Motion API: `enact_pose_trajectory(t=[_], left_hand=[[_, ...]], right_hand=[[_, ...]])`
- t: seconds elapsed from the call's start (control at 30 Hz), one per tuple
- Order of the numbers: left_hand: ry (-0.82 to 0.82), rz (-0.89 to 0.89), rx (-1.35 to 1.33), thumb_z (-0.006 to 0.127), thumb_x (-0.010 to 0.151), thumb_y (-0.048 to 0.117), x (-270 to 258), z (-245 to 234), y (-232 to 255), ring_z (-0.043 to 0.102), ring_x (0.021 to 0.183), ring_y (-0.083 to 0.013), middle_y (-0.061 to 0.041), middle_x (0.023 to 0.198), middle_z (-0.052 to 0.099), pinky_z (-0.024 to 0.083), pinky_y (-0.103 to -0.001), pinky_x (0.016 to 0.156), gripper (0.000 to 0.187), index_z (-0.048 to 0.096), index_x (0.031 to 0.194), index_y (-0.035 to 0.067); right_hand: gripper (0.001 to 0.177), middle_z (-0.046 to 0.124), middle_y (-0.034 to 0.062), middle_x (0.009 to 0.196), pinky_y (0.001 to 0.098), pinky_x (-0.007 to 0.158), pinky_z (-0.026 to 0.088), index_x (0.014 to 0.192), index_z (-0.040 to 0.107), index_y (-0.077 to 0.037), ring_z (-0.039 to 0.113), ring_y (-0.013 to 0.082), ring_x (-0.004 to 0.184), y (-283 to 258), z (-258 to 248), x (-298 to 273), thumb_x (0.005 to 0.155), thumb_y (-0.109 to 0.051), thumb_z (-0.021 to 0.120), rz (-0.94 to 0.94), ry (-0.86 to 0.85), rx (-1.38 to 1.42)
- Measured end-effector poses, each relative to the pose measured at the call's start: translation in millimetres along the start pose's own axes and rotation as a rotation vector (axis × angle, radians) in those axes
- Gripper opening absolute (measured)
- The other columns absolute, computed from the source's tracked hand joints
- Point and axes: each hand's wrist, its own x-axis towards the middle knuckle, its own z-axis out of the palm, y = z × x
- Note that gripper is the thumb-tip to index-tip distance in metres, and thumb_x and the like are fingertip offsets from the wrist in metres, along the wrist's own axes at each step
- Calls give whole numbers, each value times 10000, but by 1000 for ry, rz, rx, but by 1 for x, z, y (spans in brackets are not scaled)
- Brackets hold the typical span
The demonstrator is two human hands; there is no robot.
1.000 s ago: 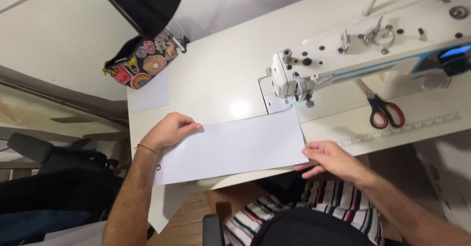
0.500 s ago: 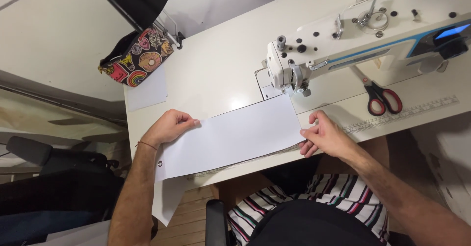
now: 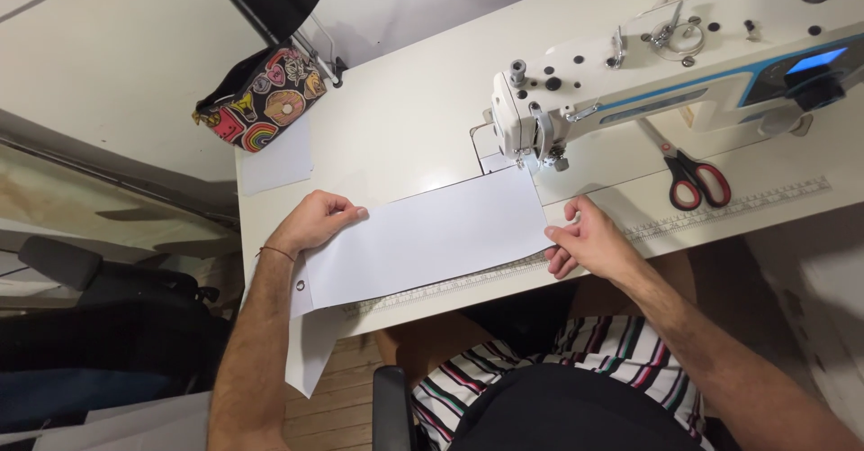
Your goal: Cutting a white material template and aligning it on a black material at a sewing station.
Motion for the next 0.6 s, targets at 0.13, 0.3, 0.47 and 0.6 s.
enact_pose_trajectory(t=[0.13, 0.3, 0.47, 0.6], left_hand=[[31, 6, -2, 736, 905, 371, -8, 2, 7, 633, 656, -182, -83, 691, 758, 524, -300, 647, 268, 824, 882, 119], [76, 7, 45, 732, 911, 380, -33, 2, 24, 670, 715, -252, -140, 762, 775, 534, -360, 698, 297, 811, 900, 93], [191, -9, 316, 693, 882, 592, -44, 5, 31, 724, 999, -323, -87, 913, 788, 549, -452, 878, 447, 754, 895, 149], [280, 10, 338, 689, 867, 660, -31, 14, 9, 728, 964, -346, -101, 849, 773, 552, -461, 855, 509, 739, 816, 156]], right_hand=[[337, 689, 385, 767, 489, 525, 656, 1130, 321, 3, 717, 408, 523, -4, 1, -3, 965, -40, 612, -15, 11, -4], [310, 690, 385, 757, 480, 509, 654, 1097, 335, 0, 713, 388, 511, 1, 2, -5, 961, -24, 613, -23, 23, 20], [305, 687, 383, 748, 482, 503, 649, 1082, 341, 9, 706, 385, 504, -2, 3, -7, 955, -21, 617, -38, 14, -8], [277, 683, 352, 708, 461, 450, 640, 1068, 375, 34, 690, 363, 464, -7, 4, -8, 957, -38, 619, -47, 13, -113]])
